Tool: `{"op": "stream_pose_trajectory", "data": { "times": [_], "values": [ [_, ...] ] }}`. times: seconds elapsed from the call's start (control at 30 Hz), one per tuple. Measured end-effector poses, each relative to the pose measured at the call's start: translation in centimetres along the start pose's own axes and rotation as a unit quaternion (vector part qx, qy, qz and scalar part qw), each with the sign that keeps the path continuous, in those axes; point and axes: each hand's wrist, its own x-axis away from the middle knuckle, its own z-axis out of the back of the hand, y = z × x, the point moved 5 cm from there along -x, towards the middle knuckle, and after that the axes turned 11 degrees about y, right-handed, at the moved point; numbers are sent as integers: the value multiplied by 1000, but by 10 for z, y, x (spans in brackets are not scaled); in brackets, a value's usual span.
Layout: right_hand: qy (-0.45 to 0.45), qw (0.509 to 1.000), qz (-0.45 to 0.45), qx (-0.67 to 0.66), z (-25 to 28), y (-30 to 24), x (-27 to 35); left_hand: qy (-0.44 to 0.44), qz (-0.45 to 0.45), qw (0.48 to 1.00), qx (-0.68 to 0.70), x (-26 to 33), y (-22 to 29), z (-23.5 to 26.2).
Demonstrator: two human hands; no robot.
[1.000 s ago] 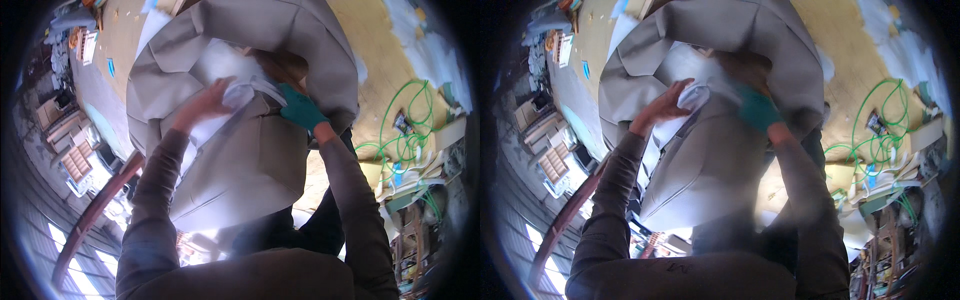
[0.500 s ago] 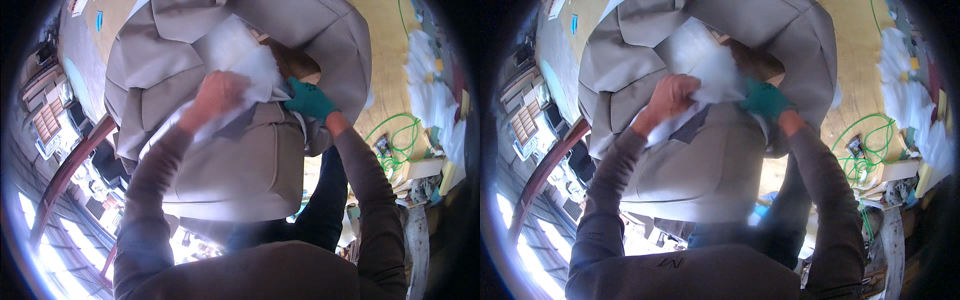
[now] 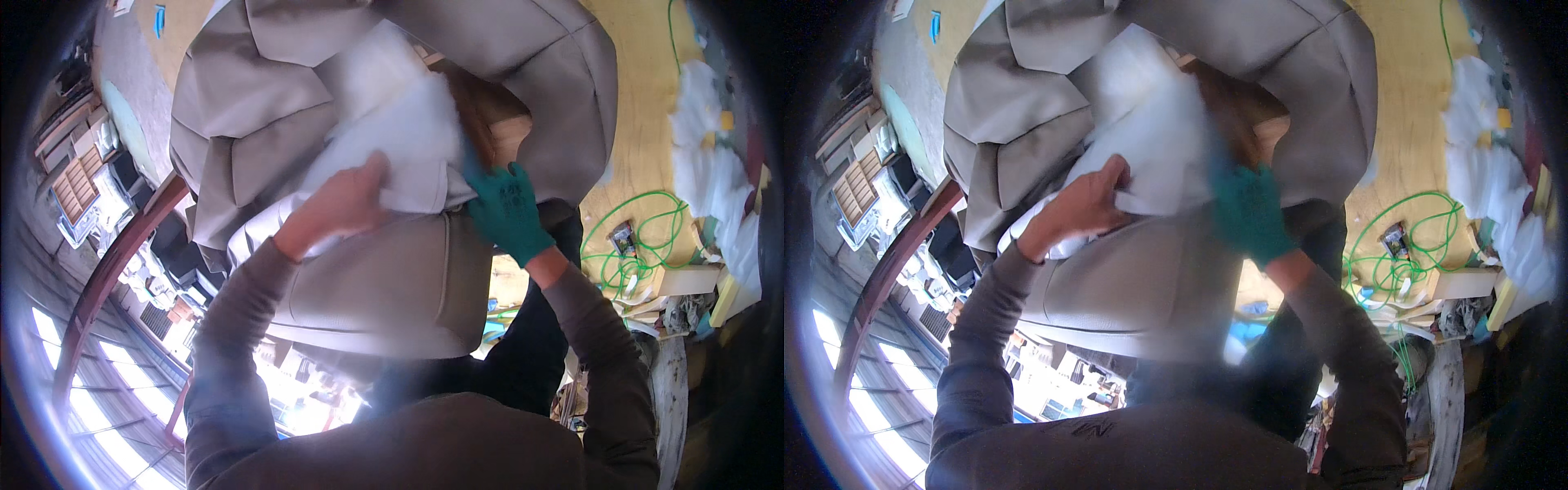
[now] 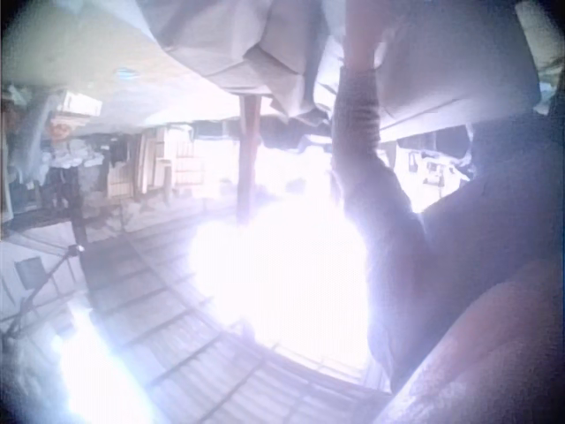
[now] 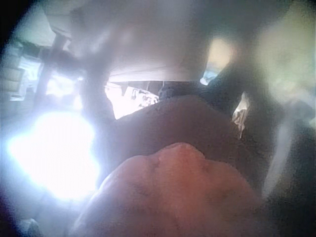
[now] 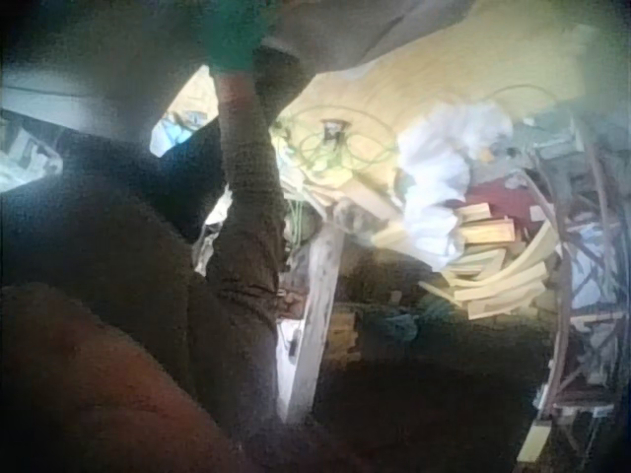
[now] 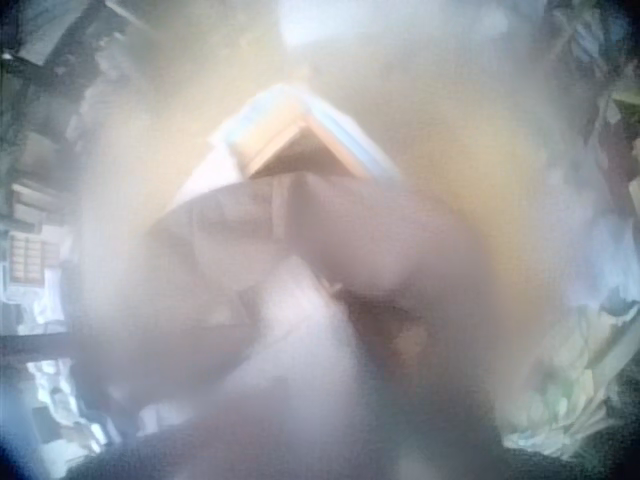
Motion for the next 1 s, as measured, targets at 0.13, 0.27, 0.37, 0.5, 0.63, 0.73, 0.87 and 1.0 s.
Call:
{"op": "stream_pose_trajectory", "data": {
  "times": [0.13, 0.27, 0.37, 0.5, 0.63, 0.73, 0.87, 1.0],
  "values": [
    [-94, 989, -98, -62, -30, 24, -13, 78, -37, 996, -6, -27, -11, 4],
    [-114, 992, -30, -33, -38, 32, -27, 95, -29, 995, -9, -47, -28, -1],
    [-76, 995, -45, -54, -37, 37, -31, 209, -8, 978, -22, -53, -31, -20],
    [-33, 993, -111, -7, -39, 41, -29, 283, -12, 957, -59, -69, -38, -31],
    [8, 989, -149, 14, -46, 40, -27, 289, -57, 954, -65, -87, -45, -27],
    [30, 987, -158, 20, -52, 43, -26, 260, -22, 963, -65, -96, -51, -35],
    [25, 983, -180, 8, -65, 53, -27, 275, -4, 960, -49, -109, -59, -48],
    [17, 982, -189, 14, -71, 60, -29, 276, -14, 960, -38, -117, -75, -57]
  ]
}}
